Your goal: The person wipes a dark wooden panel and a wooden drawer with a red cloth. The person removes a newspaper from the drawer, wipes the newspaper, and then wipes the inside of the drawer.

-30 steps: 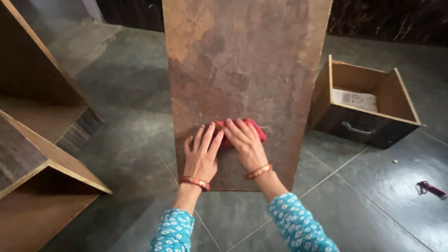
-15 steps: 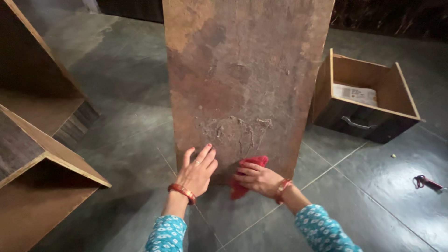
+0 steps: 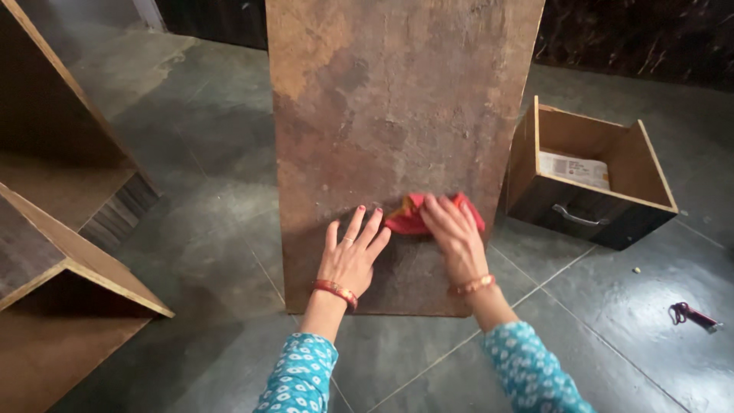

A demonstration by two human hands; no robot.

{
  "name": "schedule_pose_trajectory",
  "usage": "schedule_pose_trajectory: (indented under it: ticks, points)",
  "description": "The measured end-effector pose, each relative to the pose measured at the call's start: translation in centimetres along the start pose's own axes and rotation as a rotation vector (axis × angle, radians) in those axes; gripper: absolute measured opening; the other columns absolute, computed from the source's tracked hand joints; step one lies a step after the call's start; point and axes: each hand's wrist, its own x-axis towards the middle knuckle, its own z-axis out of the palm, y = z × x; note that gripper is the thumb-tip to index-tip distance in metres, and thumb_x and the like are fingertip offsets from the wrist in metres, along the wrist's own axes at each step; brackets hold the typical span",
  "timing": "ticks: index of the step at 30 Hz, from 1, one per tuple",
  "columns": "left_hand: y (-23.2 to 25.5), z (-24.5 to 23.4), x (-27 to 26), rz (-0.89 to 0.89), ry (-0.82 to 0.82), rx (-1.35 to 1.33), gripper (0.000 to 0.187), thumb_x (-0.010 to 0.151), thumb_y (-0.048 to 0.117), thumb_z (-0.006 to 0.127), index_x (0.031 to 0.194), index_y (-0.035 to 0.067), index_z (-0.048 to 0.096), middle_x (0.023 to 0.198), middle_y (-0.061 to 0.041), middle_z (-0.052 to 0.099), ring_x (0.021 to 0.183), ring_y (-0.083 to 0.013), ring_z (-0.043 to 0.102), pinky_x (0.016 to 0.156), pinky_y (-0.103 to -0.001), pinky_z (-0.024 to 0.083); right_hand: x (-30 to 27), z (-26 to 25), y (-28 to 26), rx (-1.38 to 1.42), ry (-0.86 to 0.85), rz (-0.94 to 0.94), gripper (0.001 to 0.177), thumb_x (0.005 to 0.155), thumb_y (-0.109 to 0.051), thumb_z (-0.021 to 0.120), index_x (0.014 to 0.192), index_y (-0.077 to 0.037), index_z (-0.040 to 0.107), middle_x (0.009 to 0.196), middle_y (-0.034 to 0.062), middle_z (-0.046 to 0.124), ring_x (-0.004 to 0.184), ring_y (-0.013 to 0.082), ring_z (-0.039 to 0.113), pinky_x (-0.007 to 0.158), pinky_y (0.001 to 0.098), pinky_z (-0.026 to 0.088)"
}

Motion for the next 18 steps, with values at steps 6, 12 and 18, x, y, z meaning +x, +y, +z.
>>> schedule_pose_trajectory:
  ticks: [6, 12, 18]
  points:
    - [1.3, 1.0, -0.8, -0.056, -0.005, 0.003, 0.058, 0.083, 0.006, 0.057, 0.140, 0.018, 0.055, 0.163, -0.006, 0.033, 0.151, -0.0278, 0.029, 0.110, -0.062, 0.031, -9.0, -0.1, -0.9, 0.035, -0.277, -0.164, 0.049, 0.083, -0.006, 0.058, 0.132, -0.004, 0.065, 0.151, 0.0064, 0.054, 0.137, 0.0290, 0.052, 0.118, 0.0478, 0.036]
    - [3.0, 0.7, 0.7, 0.060, 0.044, -0.011, 0.063, 0.083, 0.008, 0.062, 0.144, 0.022, 0.053, 0.165, -0.002, 0.032, 0.152, -0.0245, 0.029, 0.115, -0.057, 0.030, -4.6, -3.2, 2.7, 0.247, -0.110, 0.170, 0.040, 0.096, -0.006, 0.061, 0.135, -0.004, 0.066, 0.135, 0.0038, 0.063, 0.125, 0.0252, 0.059, 0.109, 0.0358, 0.047]
    - [5.4, 2.1, 4.2, 0.028, 0.011, -0.107, 0.069, 0.083, 0.025, 0.068, 0.149, 0.018, 0.049, 0.163, -0.006, 0.030, 0.150, -0.0285, 0.028, 0.113, -0.062, 0.028, 1.8, -4.7, 4.5, -0.027, 0.046, 0.085, 0.054, 0.085, 0.008, 0.059, 0.139, 0.002, 0.061, 0.152, 0.0136, 0.054, 0.138, 0.0357, 0.052, 0.120, 0.0428, 0.041]
